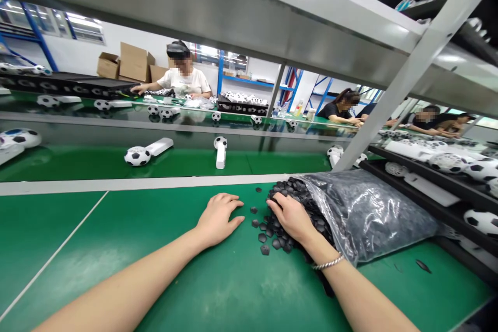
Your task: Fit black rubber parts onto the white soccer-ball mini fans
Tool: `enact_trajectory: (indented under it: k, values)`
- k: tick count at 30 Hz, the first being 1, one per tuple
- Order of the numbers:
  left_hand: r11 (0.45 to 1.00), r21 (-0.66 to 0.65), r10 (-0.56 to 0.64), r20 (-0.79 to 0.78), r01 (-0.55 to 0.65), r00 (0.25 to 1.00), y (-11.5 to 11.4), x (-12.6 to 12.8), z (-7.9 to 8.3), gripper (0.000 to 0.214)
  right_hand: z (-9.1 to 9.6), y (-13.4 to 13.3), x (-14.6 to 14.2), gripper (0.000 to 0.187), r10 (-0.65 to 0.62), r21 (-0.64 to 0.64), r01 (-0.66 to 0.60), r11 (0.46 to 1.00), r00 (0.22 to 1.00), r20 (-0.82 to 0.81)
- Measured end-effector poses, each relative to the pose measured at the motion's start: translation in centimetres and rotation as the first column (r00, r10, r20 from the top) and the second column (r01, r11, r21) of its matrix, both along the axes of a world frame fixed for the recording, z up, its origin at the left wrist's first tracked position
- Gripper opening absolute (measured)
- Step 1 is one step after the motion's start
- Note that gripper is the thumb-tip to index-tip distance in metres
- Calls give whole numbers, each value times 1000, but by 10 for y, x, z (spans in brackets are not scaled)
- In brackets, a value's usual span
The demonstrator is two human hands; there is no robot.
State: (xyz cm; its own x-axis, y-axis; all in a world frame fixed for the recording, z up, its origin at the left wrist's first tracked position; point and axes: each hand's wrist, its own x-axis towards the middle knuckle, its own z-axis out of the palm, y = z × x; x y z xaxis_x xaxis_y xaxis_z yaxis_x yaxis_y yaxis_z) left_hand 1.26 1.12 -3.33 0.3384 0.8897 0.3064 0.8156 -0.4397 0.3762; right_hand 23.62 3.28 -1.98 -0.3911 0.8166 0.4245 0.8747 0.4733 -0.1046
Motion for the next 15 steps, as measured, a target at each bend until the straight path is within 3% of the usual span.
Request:
enact_trajectory:
  k: [15]
  values:
    - [1000,-10,-8,17,8,1000,-1,0,1,31,4,-6,-4,32,7,-9,-6,1000,997,72]
